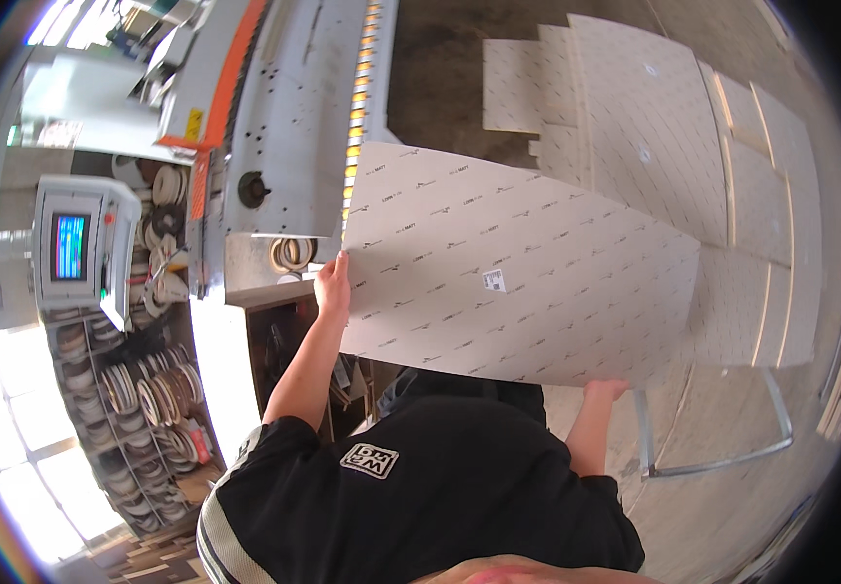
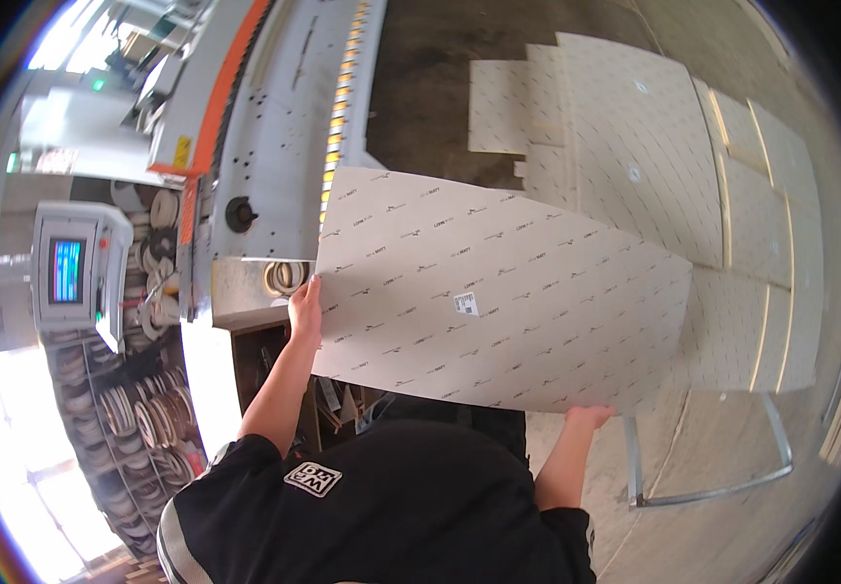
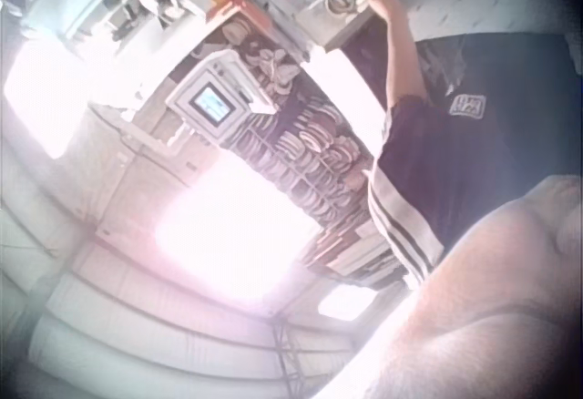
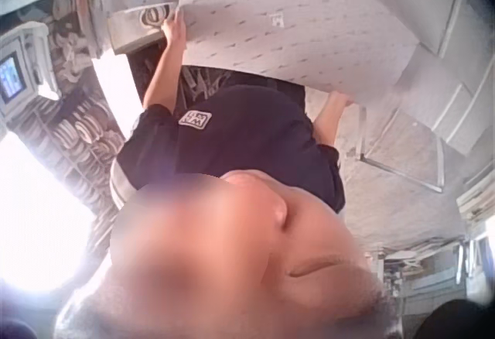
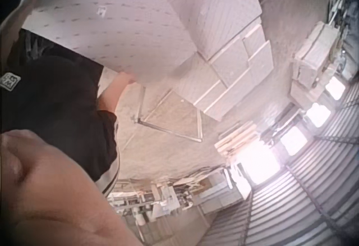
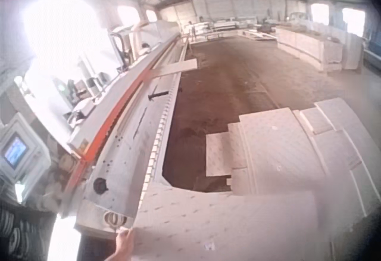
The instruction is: The person lifts wooden panels from a stack and feeds them into an industrial edge-banding machine, using an air nozzle to clean the machine bed between panels.
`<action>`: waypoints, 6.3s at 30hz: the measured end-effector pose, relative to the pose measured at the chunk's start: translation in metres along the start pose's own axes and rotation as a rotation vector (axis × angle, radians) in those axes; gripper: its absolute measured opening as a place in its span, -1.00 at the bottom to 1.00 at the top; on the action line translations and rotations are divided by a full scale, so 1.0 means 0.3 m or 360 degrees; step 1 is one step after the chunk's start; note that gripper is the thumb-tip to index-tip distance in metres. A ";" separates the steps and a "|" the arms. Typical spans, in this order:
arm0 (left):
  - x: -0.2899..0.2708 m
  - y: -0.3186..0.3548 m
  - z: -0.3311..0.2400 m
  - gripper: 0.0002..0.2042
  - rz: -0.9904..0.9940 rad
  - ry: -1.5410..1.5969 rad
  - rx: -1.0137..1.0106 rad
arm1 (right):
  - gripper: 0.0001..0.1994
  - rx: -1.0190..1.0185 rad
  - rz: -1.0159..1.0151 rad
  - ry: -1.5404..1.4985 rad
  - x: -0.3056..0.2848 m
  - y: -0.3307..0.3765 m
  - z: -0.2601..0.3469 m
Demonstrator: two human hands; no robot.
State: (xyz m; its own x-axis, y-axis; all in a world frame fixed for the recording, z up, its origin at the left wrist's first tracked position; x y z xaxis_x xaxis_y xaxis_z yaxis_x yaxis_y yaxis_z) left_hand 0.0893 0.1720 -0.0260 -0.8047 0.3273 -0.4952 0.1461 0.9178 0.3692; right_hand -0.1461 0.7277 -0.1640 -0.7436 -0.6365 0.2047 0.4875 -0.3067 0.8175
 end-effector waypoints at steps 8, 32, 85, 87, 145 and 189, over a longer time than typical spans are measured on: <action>-0.522 -0.345 0.255 -0.39 -0.0382 -0.0545 -0.0023 | -0.32 0.0025 0.0300 0.0323 0.312 0.548 -0.288; -0.878 -0.468 0.270 -0.55 -0.0391 -0.1127 0.0798 | -0.54 0.0235 0.0538 0.1307 0.392 0.943 -0.561; -0.326 -0.137 -0.073 -0.80 0.0652 -0.0036 0.1323 | -0.62 -0.0316 0.1252 0.2744 -0.089 0.662 -0.624; -0.237 0.016 -0.071 -0.81 0.1034 0.0013 0.1094 | -0.63 -0.0259 0.1094 0.2844 -0.239 0.623 -0.537; 0.810 0.470 0.427 -0.50 0.0591 0.0252 -0.0722 | -0.33 -0.1009 0.0196 0.2704 0.145 -0.651 0.392; -1.217 -0.409 0.463 -0.49 -0.1118 -0.0906 0.0758 | -0.32 -0.0057 0.1328 0.1949 0.579 1.214 -1.245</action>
State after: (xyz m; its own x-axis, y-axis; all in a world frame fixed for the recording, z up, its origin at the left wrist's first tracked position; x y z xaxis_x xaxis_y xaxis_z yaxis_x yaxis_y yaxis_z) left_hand 0.4450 -0.0290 0.0002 -0.4218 -0.3750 -0.8255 0.0602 0.8969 -0.4382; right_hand 0.0732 0.2409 -0.0317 0.5804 -0.8142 0.0121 0.5939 0.4334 0.6778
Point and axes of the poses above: each hand's wrist, its own y-axis away from the middle knuckle, its own x-axis out of the palm, z = x × y, the point moved 1 cm from there along -y, towards the middle knuckle
